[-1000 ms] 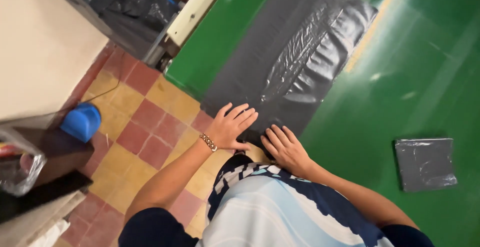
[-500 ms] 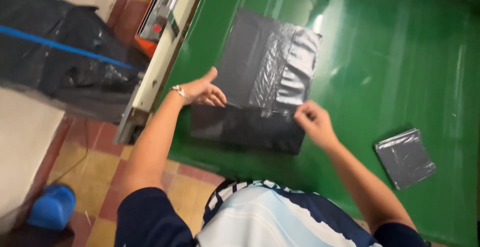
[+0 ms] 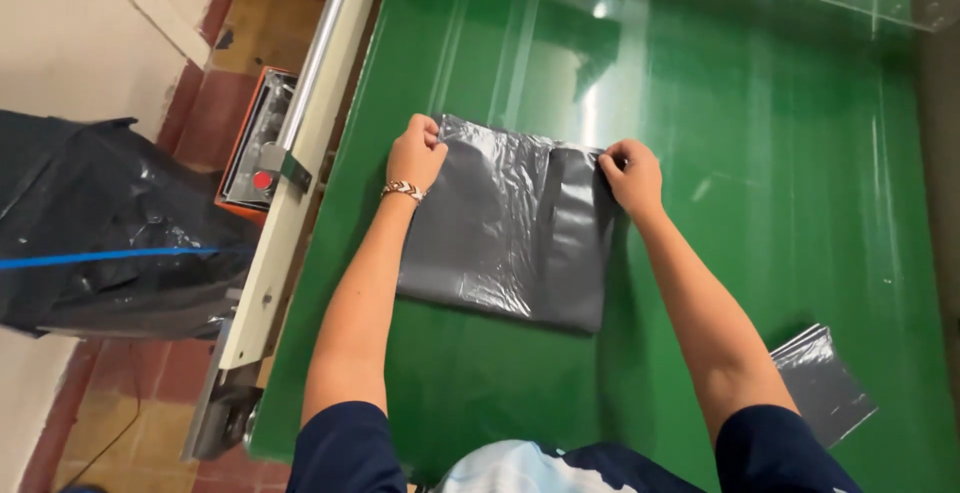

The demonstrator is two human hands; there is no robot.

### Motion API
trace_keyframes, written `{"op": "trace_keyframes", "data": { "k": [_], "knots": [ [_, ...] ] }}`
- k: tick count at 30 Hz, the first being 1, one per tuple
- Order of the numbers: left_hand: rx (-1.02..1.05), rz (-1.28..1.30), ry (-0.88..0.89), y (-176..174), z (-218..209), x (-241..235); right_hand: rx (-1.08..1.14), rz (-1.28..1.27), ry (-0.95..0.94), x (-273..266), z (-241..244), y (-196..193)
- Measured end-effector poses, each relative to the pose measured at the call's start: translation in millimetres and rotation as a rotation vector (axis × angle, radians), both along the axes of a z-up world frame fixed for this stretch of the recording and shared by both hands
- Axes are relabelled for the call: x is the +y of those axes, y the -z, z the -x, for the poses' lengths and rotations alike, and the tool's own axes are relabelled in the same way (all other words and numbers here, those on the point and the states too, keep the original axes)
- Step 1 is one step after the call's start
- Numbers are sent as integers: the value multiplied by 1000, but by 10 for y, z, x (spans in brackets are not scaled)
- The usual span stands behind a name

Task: Folding and stacking plastic bags as they come off a conveyor belt in a factory setting.

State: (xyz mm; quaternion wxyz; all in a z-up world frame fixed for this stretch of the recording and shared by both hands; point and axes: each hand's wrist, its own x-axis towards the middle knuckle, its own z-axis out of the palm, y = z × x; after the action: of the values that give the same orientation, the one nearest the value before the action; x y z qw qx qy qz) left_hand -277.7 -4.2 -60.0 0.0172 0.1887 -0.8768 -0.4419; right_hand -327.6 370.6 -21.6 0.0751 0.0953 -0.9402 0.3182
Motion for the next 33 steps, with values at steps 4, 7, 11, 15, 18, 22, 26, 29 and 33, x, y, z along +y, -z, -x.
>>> {"op": "trace_keyframes", "data": {
  "k": [4, 7, 11, 15, 18, 22, 26, 29, 33],
  "knots": [
    [97, 37, 1, -123, -59, 84, 52, -135, -77, -55, 68, -4],
    [173, 170, 33, -186, -114, 178, 26, -279, -175, -117, 152, -49],
    [525, 890, 139, -227, -364, 543, -376, -390, -112, -191, 411, -7],
    [286, 77, 597, -734, -864, 930, -387, -571, -108, -285, 527, 46],
    [85, -590, 426, -159, -817, 895, -287, -499, -79, -256, 440, 223],
    [-309, -1121, 153, -490, -803, 531, -117, -270, -108, -374, -503, -290],
    [-161, -1408, -46, -325, -1097, 190, 367, -153, -391, -148, -1374, -297],
    [-73, -1270, -224, 342, -1187, -75, 436, -203, -428, -64, -1861, -130],
    [75, -702, -63, -195, -1631, 7, 481, -244, -441, -9, -2120, 149]
  ]
}}
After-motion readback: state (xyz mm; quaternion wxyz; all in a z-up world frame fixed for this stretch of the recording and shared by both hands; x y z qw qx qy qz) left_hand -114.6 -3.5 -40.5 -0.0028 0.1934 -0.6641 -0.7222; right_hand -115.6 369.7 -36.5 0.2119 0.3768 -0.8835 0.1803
